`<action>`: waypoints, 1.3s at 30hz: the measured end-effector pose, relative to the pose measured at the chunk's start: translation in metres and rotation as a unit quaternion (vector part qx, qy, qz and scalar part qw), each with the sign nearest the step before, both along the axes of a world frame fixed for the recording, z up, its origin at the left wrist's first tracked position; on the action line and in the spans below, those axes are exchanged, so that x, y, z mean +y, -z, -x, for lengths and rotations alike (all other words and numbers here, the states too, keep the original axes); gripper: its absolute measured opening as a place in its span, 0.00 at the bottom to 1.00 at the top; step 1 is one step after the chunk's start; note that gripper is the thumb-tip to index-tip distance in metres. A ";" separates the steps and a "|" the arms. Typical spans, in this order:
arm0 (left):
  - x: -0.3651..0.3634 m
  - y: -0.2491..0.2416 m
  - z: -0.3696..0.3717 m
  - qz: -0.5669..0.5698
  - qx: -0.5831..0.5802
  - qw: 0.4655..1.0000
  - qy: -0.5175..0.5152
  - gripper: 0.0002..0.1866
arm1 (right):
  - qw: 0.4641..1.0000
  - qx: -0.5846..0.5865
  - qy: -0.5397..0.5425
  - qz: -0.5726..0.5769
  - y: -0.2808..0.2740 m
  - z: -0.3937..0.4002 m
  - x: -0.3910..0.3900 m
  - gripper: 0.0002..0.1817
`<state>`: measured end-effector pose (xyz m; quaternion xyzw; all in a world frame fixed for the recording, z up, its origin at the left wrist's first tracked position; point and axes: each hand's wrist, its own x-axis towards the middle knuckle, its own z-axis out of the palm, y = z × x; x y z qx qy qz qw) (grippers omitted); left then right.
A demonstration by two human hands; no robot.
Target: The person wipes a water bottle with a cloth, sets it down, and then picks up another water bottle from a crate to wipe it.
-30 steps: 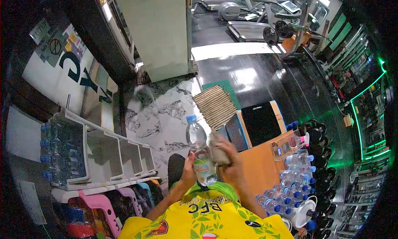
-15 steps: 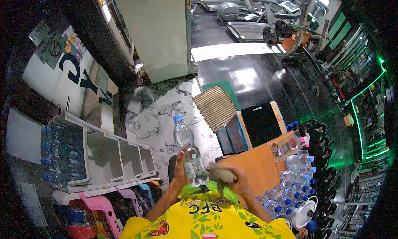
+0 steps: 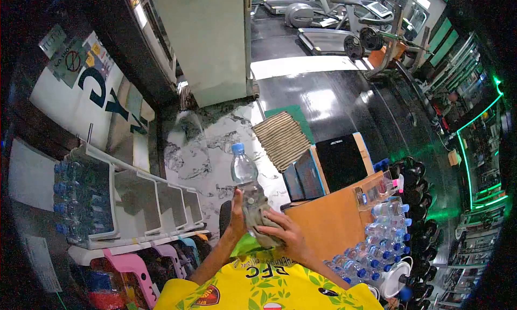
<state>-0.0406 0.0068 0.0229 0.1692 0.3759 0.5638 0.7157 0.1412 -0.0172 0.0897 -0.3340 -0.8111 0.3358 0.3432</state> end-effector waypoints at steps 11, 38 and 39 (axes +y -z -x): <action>-0.002 -0.018 -0.020 0.012 -0.035 0.999 0.000 0.31 | 0.966 0.163 0.120 0.163 -0.014 0.023 0.043 0.28; 0.013 -0.010 -0.001 0.012 -0.168 0.986 -0.001 0.35 | 0.990 -0.107 0.036 -0.082 -0.020 0.022 0.024 0.33; 0.012 -0.019 0.001 0.011 -0.142 0.990 -0.002 0.35 | 0.992 -0.092 -0.007 -0.087 -0.015 0.015 0.023 0.33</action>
